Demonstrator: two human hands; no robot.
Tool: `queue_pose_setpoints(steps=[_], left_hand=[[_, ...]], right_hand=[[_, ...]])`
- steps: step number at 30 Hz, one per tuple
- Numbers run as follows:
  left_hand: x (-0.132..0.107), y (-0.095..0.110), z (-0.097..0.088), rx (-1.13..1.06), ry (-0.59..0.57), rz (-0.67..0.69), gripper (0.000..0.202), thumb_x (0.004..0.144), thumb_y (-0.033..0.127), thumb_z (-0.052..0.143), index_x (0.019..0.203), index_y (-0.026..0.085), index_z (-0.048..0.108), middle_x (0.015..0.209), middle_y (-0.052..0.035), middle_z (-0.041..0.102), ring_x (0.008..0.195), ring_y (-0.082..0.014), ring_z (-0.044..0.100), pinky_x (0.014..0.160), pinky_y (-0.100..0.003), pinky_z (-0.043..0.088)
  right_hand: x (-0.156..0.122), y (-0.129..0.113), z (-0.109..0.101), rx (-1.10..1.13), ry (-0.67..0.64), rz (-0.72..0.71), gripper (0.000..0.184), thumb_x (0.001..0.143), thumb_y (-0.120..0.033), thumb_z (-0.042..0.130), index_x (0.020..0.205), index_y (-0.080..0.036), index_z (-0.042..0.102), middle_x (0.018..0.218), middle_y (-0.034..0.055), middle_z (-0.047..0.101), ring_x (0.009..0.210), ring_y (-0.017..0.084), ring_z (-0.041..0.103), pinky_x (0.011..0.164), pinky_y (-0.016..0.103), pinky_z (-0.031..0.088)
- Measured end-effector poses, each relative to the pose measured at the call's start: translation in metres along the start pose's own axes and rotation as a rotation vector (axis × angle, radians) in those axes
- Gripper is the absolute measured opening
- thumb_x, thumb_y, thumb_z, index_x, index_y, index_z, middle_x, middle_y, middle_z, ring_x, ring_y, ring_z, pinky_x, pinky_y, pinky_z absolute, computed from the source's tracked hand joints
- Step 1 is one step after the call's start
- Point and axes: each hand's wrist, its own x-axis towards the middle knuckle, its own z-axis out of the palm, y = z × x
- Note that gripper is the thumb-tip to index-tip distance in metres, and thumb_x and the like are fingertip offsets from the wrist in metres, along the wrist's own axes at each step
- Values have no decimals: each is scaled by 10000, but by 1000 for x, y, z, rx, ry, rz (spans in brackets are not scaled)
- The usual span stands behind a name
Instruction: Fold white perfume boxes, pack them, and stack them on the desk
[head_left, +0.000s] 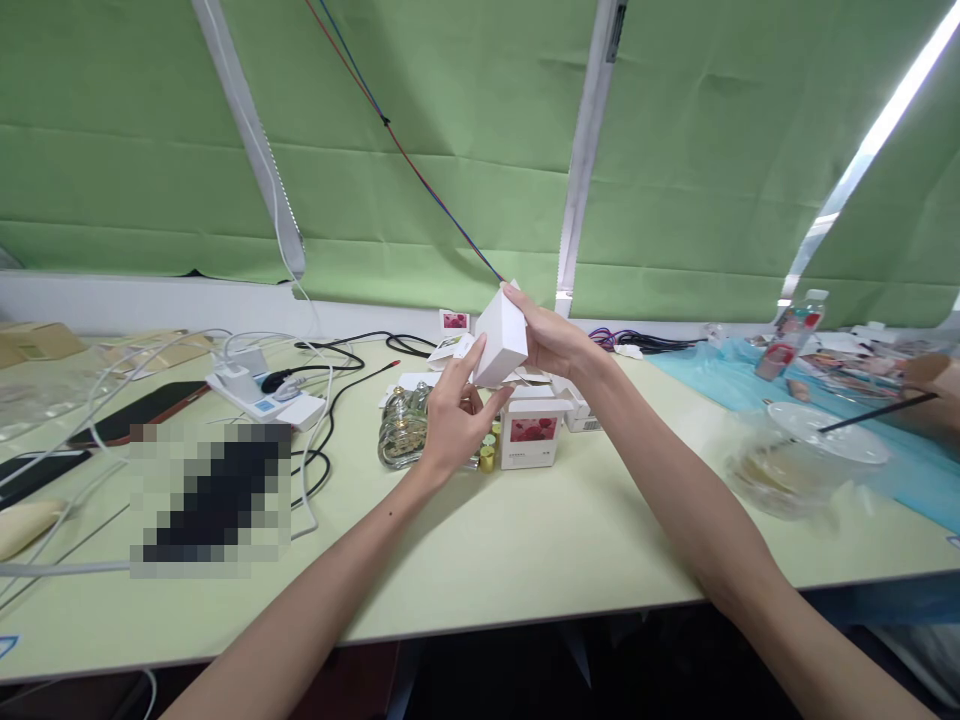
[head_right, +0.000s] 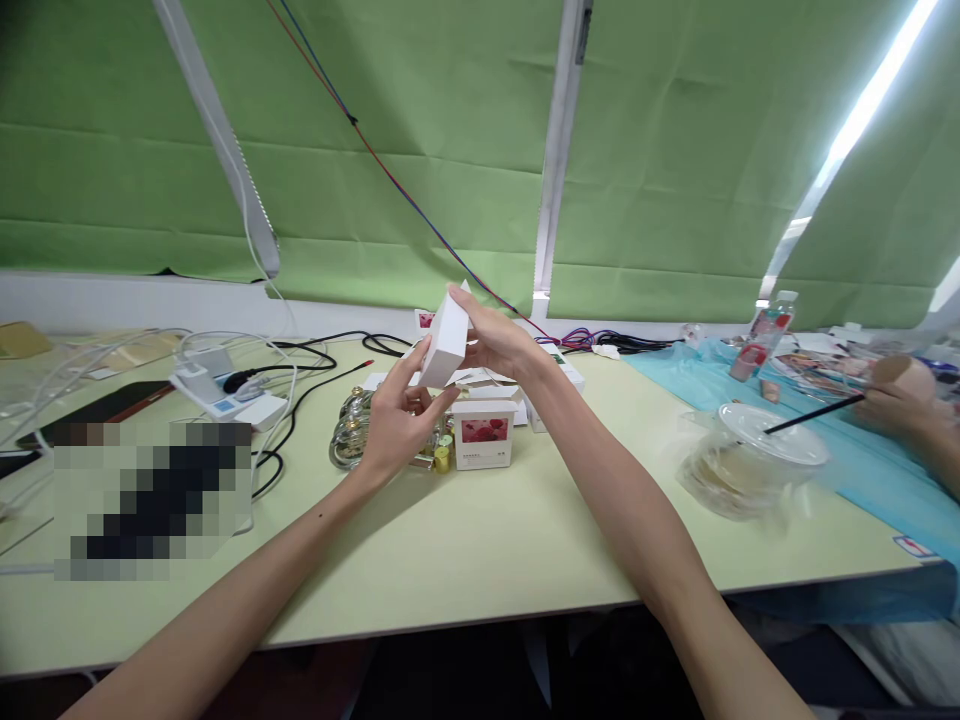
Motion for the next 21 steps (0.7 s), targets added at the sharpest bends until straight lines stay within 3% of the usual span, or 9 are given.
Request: queue_pose_setpoints(steps=[8,14,21], left_hand=[[1,-5,0,40,35,19,628,877,361,718,1466,349,500,1176,-66,614,483,3,367,433,-175,376],[0,-3,0,47,36,7,622,873,344,718,1460,329,513,984,-19,635,492,-20,334,437,-176,354],[-1,0,1,-33,56,-74,622,850,318,727,1441,341,536,1114,-37,664,477,-7,388,427,-173,364]], right_hand=[[0,2,3,28,1,1,479,863,-671,613,915,-197,574,742,45,666,709,188,648,639,322,597],[1,4,2,17,0,-2,484,849,-684,618,901,-205,572,739,40,662,715,188,646,659,330,596],[5,8,1,-5,-24,-19,531,809,-720,634,906,-201,581,794,56,676,757,210,666,692,366,606]])
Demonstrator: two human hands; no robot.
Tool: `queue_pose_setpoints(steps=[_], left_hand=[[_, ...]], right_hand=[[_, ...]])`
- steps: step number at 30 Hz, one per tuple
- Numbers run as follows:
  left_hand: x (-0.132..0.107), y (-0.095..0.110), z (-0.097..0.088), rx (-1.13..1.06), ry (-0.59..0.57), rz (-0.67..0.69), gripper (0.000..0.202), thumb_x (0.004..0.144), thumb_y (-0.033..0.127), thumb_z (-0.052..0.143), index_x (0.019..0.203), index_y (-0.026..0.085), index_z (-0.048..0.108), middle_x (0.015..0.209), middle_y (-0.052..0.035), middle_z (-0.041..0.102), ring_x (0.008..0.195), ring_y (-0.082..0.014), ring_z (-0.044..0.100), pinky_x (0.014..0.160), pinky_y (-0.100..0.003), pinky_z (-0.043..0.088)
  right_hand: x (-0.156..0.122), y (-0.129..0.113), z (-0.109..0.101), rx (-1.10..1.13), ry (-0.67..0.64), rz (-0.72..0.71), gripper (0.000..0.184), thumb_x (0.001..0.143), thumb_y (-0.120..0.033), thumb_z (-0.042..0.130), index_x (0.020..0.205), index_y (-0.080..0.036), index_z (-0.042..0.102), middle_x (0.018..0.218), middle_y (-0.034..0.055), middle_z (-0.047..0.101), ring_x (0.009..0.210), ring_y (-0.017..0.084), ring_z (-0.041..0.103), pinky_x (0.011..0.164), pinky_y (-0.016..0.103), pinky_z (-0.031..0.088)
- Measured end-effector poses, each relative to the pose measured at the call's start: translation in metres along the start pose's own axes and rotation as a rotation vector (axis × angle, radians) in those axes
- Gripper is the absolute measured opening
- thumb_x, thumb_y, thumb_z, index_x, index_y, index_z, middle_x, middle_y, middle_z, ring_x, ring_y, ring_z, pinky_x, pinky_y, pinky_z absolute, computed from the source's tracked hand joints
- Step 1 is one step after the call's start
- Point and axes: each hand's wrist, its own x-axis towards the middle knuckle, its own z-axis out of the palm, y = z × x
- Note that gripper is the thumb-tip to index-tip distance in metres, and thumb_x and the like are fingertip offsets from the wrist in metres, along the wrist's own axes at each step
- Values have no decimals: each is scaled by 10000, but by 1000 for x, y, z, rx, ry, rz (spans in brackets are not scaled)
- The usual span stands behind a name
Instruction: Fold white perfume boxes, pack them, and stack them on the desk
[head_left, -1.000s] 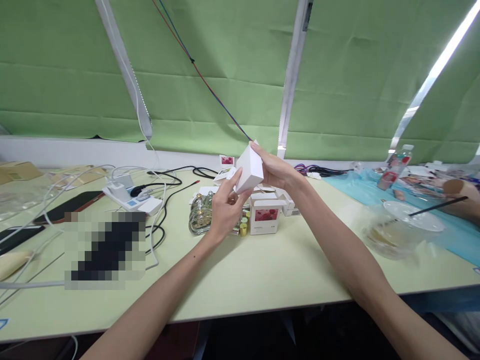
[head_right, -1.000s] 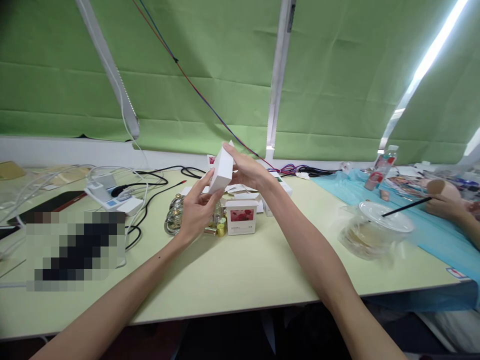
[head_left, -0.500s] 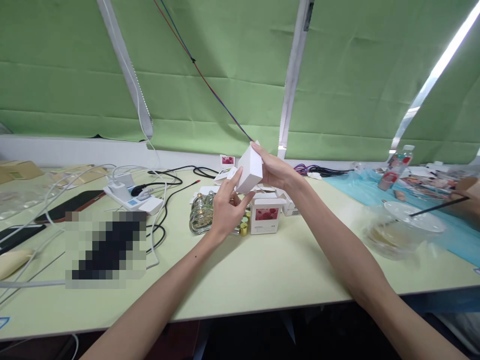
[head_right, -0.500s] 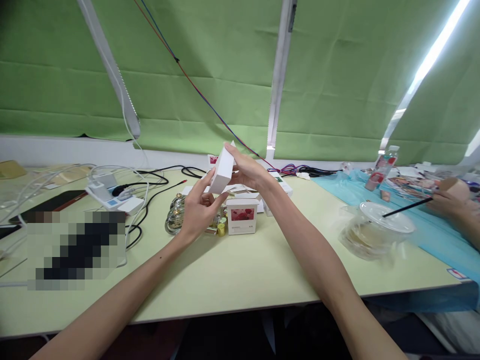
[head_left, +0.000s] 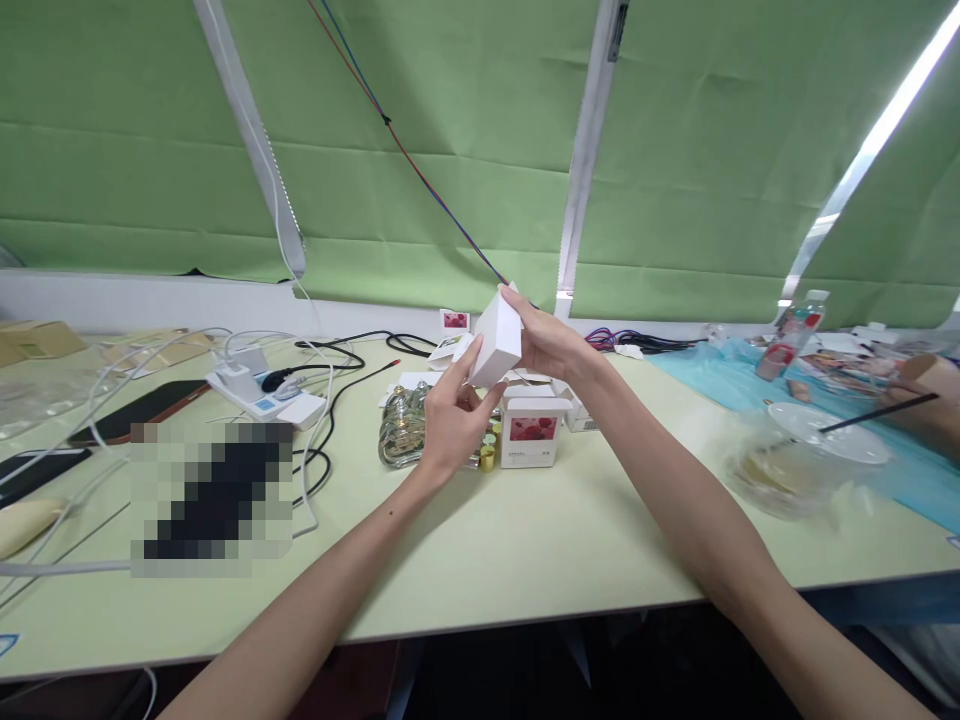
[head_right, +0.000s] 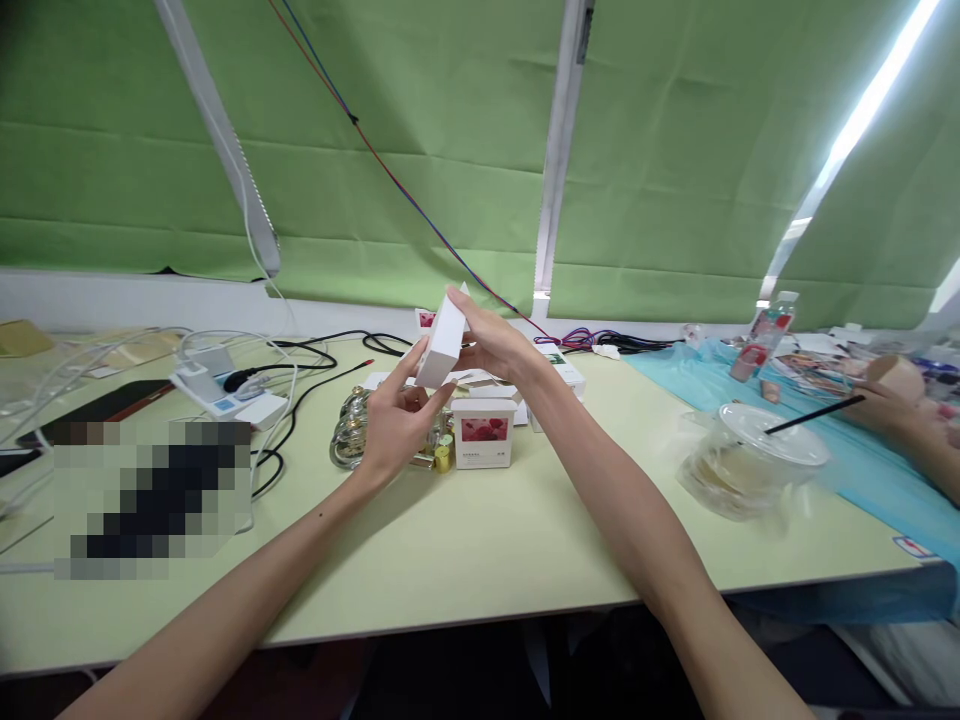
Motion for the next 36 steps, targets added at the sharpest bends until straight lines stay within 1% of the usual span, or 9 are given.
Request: queue_pose_setpoints(steps=[5,10,16,20,23,27,29,33,36], left_hand=[[0,4,0,-82,6,-76,624,837,314,738,1431,344,550,1206,-51,668,469,0,380,413,-175,357],[0,7,0,-102,19,-73,606,832,302,737,1415,334,574,1261,-73,659,478,0,353,400,-173,338],[0,6,0,-110,16,-80,605,847,275,708,1433,318,564,1152,-76,680,501,-16,359,408,-165,336],[0,6,-1,-122,17,-83,599,850,277,707,1431,316,567,1159,-75,670,511,-16,346,412,-163,337],[0,5,0,-119,21,-81,597,852,282,714,1429,325,567,1174,-73,662,520,-19,331,413,-165,338],[1,4,0,-115,33,-67,592,862,304,713,1432,336,561,1096,-57,659,520,-23,318,409,-161,326],[1,4,0,-108,36,-59,590,861,317,719,1430,335,564,1092,-56,655,517,-22,313,408,-160,329],[1,3,0,-105,38,-53,591,859,332,724,1428,334,566,1124,-60,652,515,-19,316,409,-162,337],[1,2,0,-110,46,-56,598,855,331,728,1431,330,564,1063,-50,654,504,-19,303,404,-163,322]], right_hand=[[-1,0,3,7,12,-8,525,807,-706,646,945,-205,576,789,40,668,766,209,666,725,386,612],[-3,-1,5,27,6,-18,500,798,-680,676,962,-219,573,807,37,675,762,200,656,702,371,614],[-5,-3,6,28,-17,10,485,794,-687,677,932,-233,578,770,45,673,775,228,671,697,402,622],[-7,-5,7,3,-44,19,474,808,-678,670,911,-224,582,794,59,681,781,223,666,709,398,620],[-9,-6,8,-26,-78,7,470,797,-655,699,910,-212,590,814,56,678,771,210,654,706,390,615],[-14,-8,11,-50,-119,3,462,773,-608,751,940,-210,585,824,46,674,775,202,650,728,394,608],[-17,-9,12,-61,-131,-11,435,772,-574,768,934,-219,576,827,35,671,768,194,650,728,392,604],[-20,-10,15,-50,-124,-37,401,758,-517,796,909,-227,562,843,27,670,766,182,650,709,371,596],[-20,-9,18,-19,-97,-40,423,730,-499,824,915,-231,553,827,17,662,762,173,639,691,343,586]])
